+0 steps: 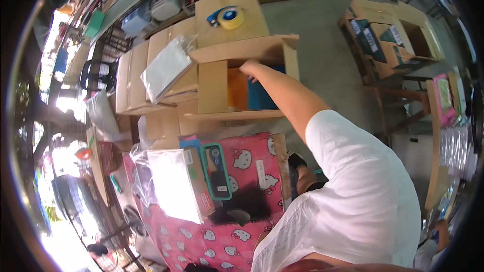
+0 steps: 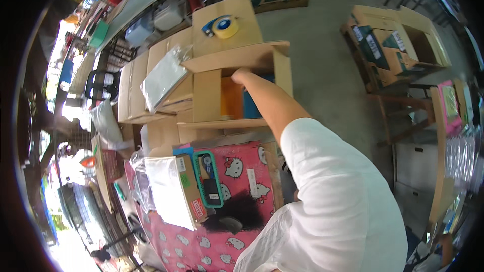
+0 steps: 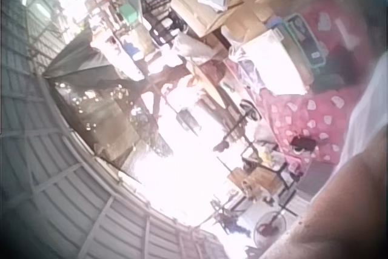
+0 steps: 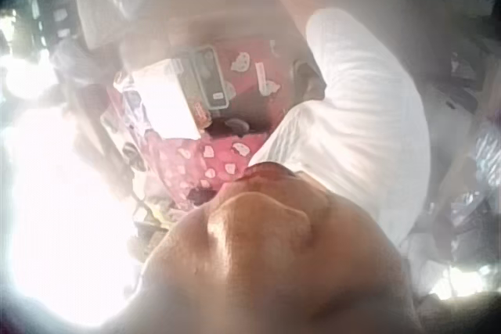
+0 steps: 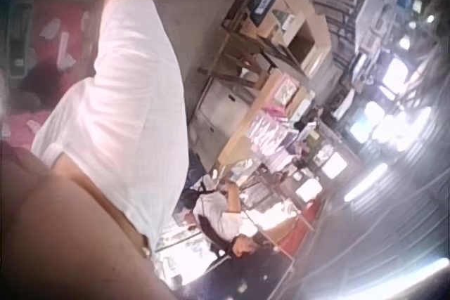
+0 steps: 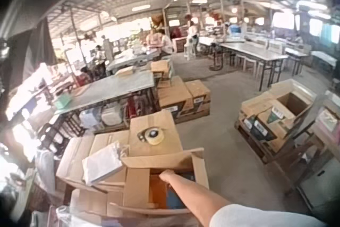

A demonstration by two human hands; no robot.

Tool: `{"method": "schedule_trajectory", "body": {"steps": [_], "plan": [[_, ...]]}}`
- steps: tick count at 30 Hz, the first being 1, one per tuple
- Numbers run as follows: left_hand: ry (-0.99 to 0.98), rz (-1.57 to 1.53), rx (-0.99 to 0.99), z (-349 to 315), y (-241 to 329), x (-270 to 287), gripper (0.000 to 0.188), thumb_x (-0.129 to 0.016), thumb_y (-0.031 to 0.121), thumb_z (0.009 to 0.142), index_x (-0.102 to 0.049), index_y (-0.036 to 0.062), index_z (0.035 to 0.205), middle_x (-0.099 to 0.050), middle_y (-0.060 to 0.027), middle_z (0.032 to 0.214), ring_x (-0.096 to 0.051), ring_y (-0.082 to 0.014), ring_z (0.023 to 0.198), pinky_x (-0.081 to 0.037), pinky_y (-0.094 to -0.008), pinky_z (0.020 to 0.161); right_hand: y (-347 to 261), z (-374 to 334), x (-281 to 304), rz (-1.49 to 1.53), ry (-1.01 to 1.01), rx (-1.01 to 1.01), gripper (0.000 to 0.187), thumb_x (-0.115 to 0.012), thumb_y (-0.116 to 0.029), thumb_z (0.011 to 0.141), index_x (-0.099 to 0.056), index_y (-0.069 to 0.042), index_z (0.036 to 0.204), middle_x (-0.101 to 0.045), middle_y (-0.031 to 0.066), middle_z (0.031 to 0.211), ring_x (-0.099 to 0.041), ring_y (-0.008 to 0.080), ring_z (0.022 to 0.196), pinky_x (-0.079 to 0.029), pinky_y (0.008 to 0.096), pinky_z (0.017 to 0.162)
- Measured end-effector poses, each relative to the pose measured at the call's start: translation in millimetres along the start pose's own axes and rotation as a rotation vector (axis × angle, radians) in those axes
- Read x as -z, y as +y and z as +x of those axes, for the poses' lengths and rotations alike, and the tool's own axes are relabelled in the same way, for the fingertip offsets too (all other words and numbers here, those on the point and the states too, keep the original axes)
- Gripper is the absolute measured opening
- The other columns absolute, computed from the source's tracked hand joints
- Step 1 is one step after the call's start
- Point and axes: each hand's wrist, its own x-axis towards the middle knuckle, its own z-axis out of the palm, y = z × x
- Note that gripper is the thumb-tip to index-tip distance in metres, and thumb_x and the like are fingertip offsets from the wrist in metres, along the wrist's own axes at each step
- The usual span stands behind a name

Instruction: The person organizes a stack of notebooks on a table and then applies small adhesive labels to individual notebooks taken from a box, placing each labeled notebook into a second stack.

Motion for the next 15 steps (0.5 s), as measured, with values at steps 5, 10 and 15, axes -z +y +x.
{"method": "schedule_trajectory", "body": {"steps": [5,10,15], "plan": [[-0.016,-0.059,0.119,-26.3,-0.5,-6.1,0.054,-0.051,0.031,0.095,-0.039,0.0123,0.144,-0.035,-0.0248,0.147,-0.027,-0.0409,0.14,-0.024,-0.0465,0.115,64.3,61.7,-83.2,0.372,0.096,-0.097,0.058,-0.055,-0.042,0.094,-0.05,-0.002,0.137,-0.048,0.0197,0.143,-0.052,0.0353,0.124,-0.047,0.0434,0.094],[-0.033,-0.088,0.216,-45.4,-1.5,-15.9,0.054,-0.052,0.031,0.094,-0.04,0.0118,0.143,-0.037,-0.0248,0.146,-0.029,-0.0409,0.139,-0.025,-0.0465,0.114,100.9,59.9,-147.4,0.242,-0.05,-0.116,0.057,-0.052,-0.043,0.095,-0.052,-0.004,0.137,-0.047,0.0183,0.144,-0.05,0.0334,0.127,-0.044,0.038,0.099],[-0.054,-0.112,0.278,-59.1,-3.0,-22.3,0.054,-0.053,0.032,0.094,-0.041,0.0114,0.143,-0.038,-0.0248,0.145,-0.03,-0.0409,0.138,-0.026,-0.0464,0.114,77.1,44.4,-147.8,0.294,-0.036,-0.191,0.058,-0.057,-0.042,0.09,-0.055,-0.002,0.132,-0.056,0.0168,0.134,-0.057,0.0317,0.12,-0.047,0.0374,0.095]]}}
